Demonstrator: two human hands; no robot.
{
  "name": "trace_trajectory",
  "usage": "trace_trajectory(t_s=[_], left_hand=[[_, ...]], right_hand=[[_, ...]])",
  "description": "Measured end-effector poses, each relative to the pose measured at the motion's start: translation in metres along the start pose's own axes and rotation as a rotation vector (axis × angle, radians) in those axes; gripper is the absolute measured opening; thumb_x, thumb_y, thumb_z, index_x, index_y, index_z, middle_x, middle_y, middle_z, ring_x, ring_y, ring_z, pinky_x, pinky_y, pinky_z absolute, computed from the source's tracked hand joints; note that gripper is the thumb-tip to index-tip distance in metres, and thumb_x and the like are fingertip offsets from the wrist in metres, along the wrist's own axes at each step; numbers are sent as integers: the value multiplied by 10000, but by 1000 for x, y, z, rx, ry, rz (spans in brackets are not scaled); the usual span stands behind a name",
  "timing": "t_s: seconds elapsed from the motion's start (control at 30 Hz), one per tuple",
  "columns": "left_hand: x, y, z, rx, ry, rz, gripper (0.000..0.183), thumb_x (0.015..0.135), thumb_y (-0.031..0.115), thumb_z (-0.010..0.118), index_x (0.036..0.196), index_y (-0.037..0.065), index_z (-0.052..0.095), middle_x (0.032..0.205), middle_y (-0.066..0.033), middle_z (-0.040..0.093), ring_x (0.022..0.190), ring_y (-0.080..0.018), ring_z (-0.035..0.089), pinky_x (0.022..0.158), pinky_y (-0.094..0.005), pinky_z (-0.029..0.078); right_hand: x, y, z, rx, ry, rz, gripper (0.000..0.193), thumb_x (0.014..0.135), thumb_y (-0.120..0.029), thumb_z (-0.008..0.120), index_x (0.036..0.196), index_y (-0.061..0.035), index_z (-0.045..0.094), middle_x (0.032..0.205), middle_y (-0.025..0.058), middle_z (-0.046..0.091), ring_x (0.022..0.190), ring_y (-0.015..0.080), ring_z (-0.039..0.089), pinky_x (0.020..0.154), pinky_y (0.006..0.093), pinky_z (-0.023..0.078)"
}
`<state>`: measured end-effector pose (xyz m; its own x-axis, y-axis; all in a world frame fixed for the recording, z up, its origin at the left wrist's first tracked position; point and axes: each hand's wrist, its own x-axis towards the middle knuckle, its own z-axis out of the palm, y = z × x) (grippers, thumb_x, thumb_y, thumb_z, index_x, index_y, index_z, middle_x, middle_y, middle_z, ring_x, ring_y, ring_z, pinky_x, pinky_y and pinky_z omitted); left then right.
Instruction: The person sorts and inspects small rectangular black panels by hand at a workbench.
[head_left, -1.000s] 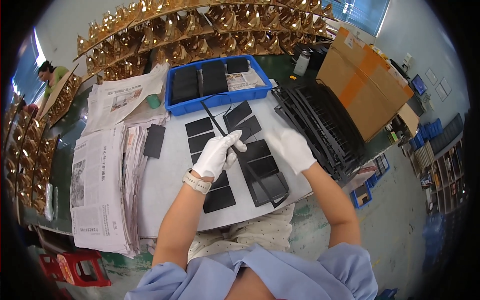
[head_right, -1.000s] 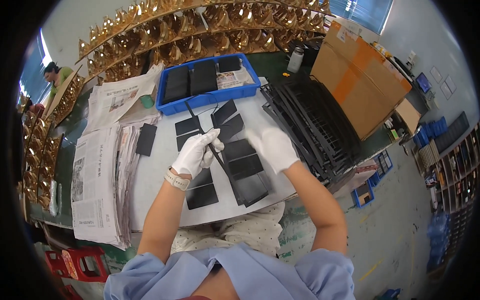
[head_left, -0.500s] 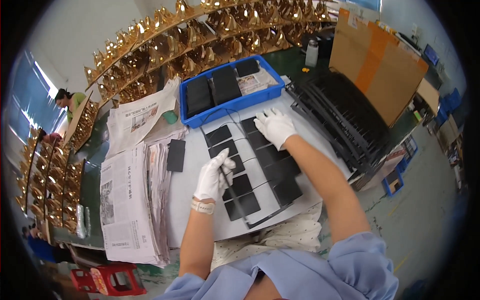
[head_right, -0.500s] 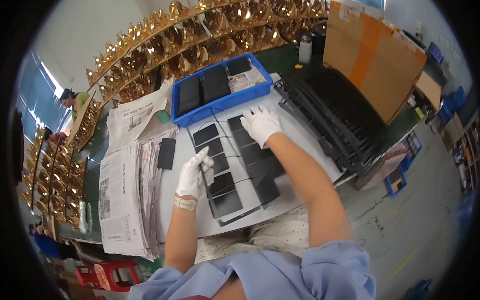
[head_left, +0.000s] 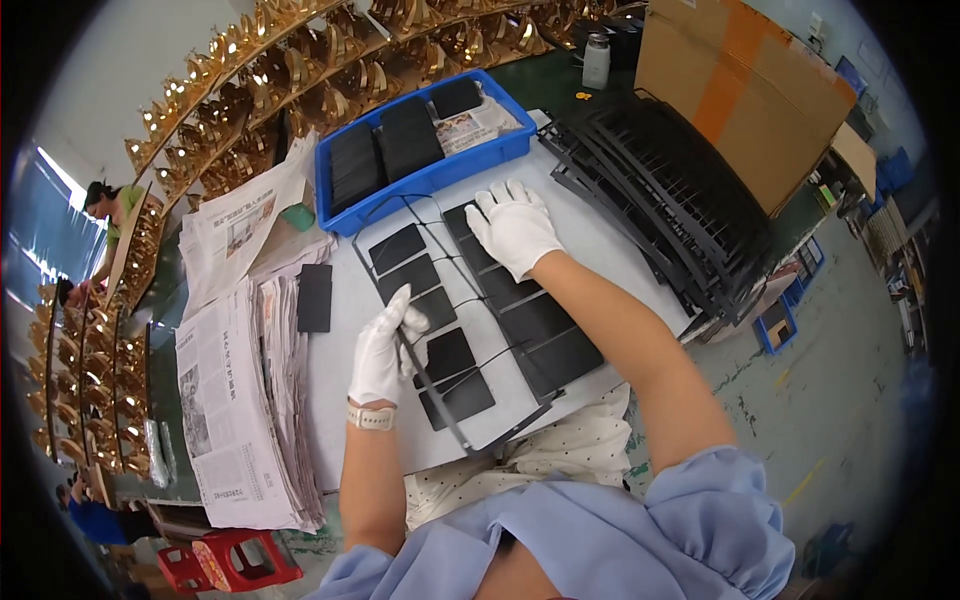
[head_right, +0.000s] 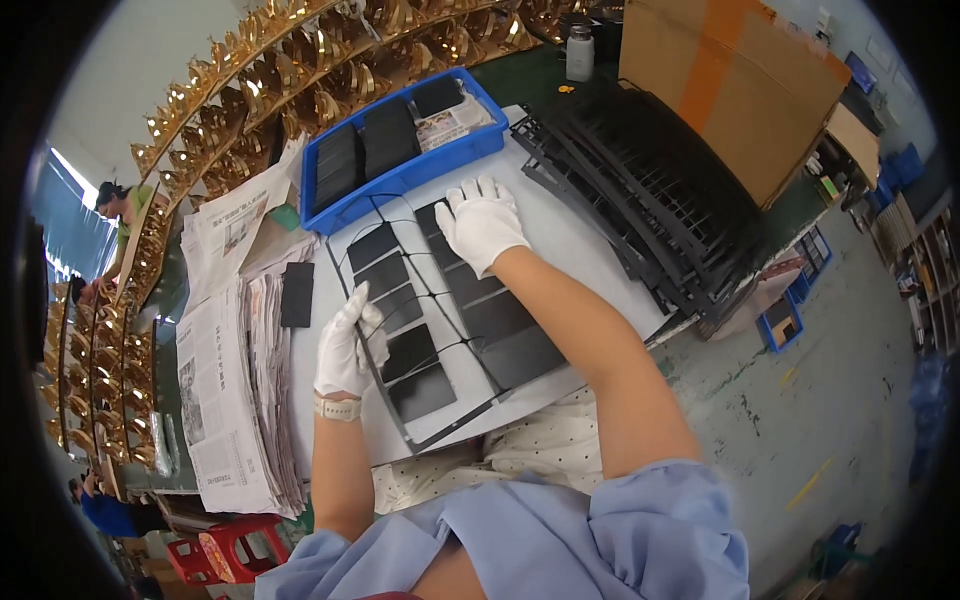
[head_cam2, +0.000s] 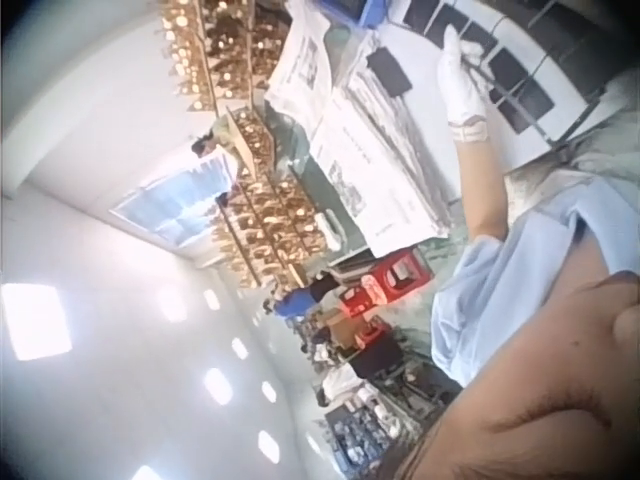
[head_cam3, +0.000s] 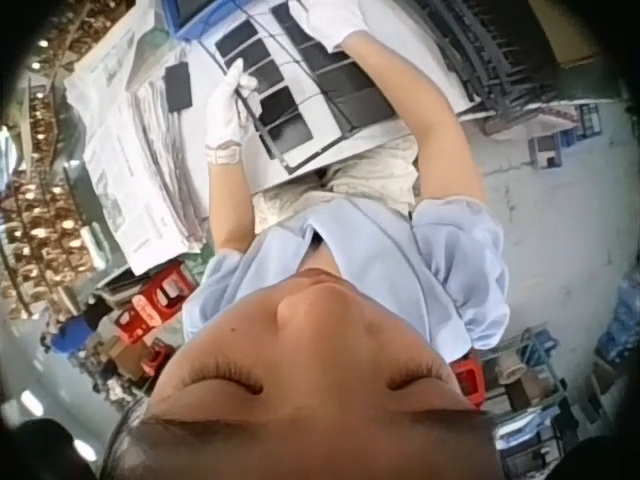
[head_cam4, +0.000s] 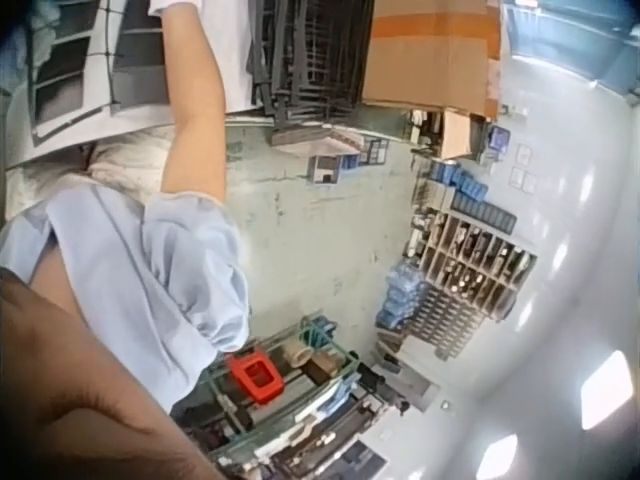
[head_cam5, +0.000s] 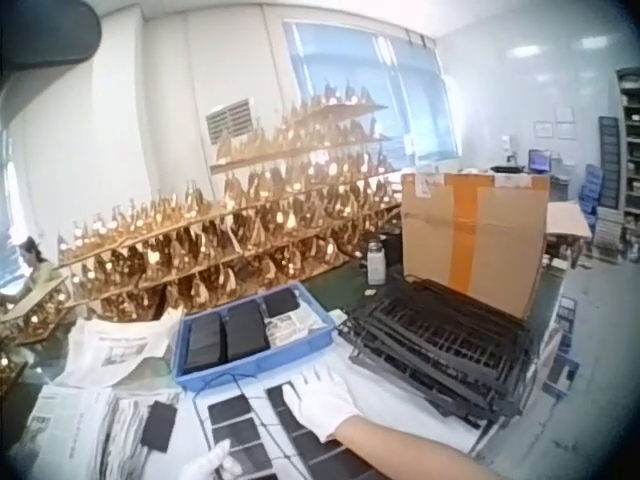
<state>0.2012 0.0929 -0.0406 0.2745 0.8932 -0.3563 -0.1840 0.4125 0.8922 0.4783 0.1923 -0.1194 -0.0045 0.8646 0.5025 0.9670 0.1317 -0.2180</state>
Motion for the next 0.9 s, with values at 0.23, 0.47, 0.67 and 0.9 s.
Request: trace_trajectory(t_s=[0.23, 0.47, 0.67, 0.9], left_hand=[[9, -22, 26, -61, 32, 56, 403, 1104, 403, 690, 864, 79, 701, 666, -13, 636, 398, -103, 537, 341, -222, 352], [-1, -19, -51, -42, 121, 95, 359, 1101, 353, 706, 856, 91, 684, 766, 15, 637, 478, -59, 486, 368, -231, 285], [14, -15, -46, -8, 97, 190, 361, 1116, 347, 677, 855, 99, 687, 746, 16, 585, 569, -69, 536, 466, -260, 376], [20, 3, 65, 44, -4, -75, 404, 1081, 435, 718, 842, 113, 662, 657, -19, 607, 397, -116, 498, 377, -279, 374]], right_hand=[[7, 0, 3, -17, -4, 1, 412, 1073, -396, 534, 1220, -95, 774, 1325, 140, 702, 1337, 360, 574, 1155, 524, 425], [5, -2, -5, 21, -7, 84, 426, 1080, -391, 554, 1348, -123, 748, 1403, 109, 699, 1380, 358, 568, 1169, 522, 432], [6, -9, 2, -16, -11, 60, 391, 1075, -369, 580, 1333, -131, 752, 1370, 103, 707, 1362, 352, 581, 1160, 526, 445], [6, -1, -1, -21, 48, 21, 377, 1066, -369, 591, 1298, -126, 761, 1352, 99, 709, 1324, 352, 598, 1129, 525, 468]])
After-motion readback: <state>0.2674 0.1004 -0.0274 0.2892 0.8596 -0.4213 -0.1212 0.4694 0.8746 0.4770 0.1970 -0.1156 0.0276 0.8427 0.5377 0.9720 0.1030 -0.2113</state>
